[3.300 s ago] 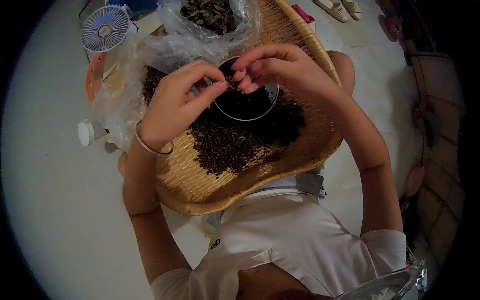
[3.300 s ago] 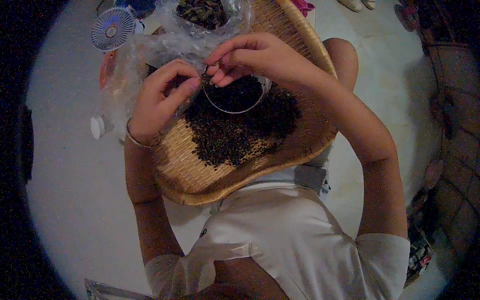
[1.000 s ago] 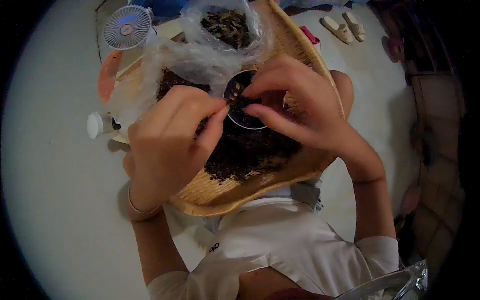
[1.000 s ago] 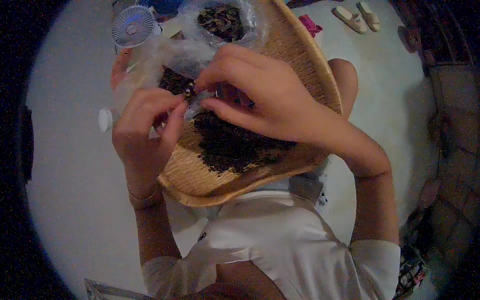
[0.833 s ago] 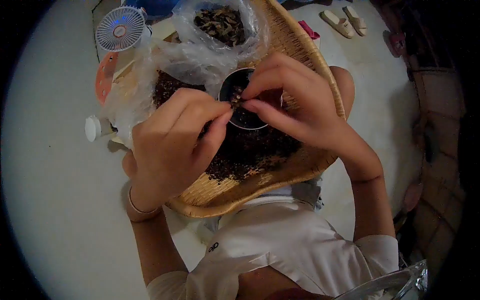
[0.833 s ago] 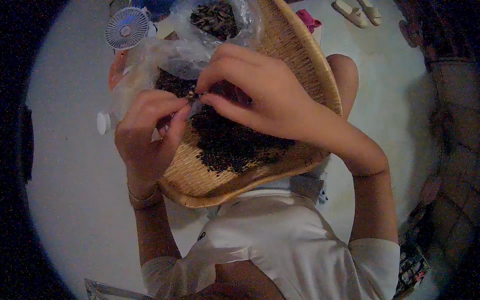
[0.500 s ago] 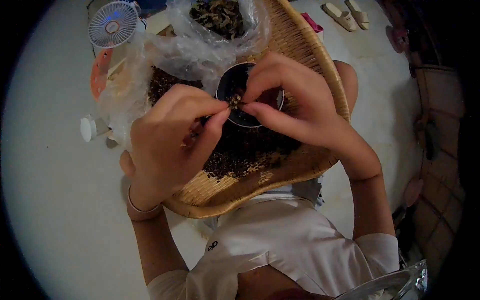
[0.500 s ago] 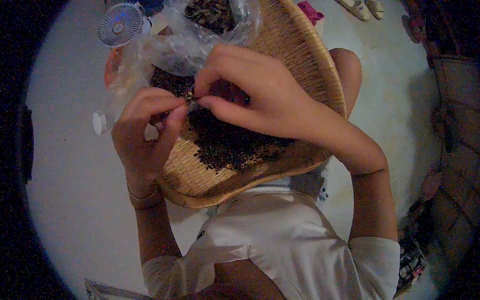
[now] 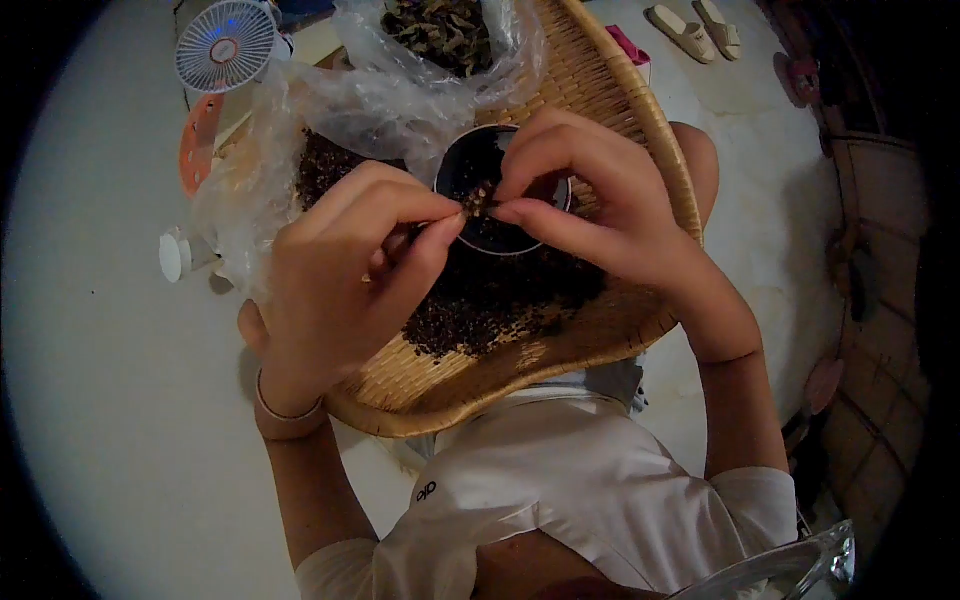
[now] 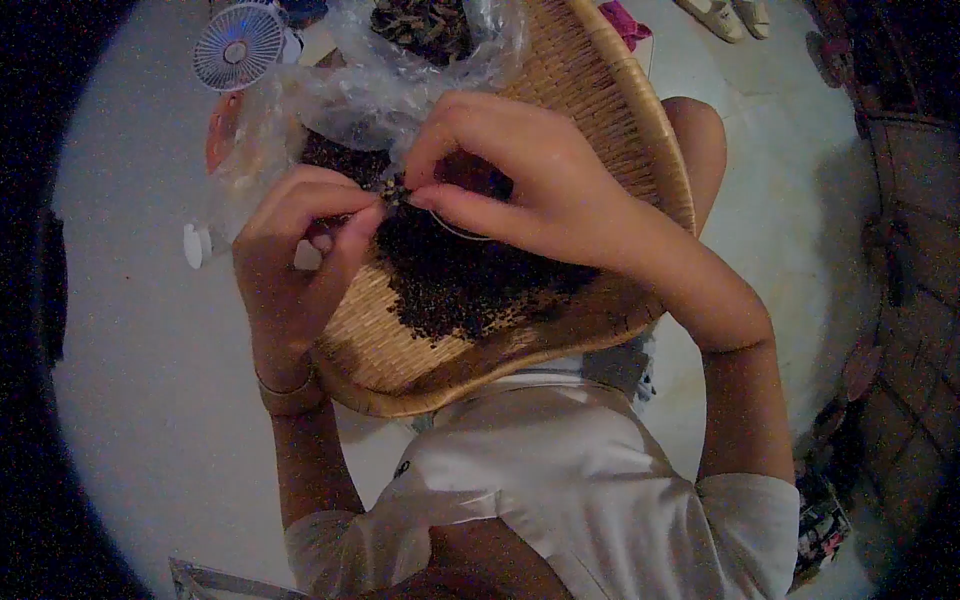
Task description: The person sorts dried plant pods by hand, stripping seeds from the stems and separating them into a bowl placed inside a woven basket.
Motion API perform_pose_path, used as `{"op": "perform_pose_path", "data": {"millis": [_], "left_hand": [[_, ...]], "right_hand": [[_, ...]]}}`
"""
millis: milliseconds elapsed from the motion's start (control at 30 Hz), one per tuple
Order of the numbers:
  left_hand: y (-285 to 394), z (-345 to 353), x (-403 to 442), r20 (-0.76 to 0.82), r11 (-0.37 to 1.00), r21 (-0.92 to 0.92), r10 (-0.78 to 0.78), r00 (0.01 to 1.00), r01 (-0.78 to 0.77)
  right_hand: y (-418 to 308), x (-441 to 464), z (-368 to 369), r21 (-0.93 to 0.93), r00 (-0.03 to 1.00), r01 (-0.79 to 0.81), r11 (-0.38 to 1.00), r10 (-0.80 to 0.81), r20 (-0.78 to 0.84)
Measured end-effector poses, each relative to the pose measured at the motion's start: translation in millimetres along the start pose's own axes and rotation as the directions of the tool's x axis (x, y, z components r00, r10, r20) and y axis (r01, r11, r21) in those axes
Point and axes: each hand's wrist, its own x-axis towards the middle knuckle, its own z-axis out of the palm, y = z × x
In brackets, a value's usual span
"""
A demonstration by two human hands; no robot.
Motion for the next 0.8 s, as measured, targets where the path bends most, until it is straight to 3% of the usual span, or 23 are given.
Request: {"op": "perform_pose_path", "data": {"millis": [633,800], "left_hand": [[-8.9,1.9,3.0,0.05,0.998,0.019,0.06,0.997,-0.061],[-9.7,4.2,3.6,0.082,0.998,0.02,0.053,0.995,-0.055]], "right_hand": [[5.3,-0.4,1.5,-0.032,0.998,0.049,0.998,-0.048,0.033],[4.2,-2.1,1.0,-0.03,0.998,-0.022,0.999,0.024,0.056]]}}
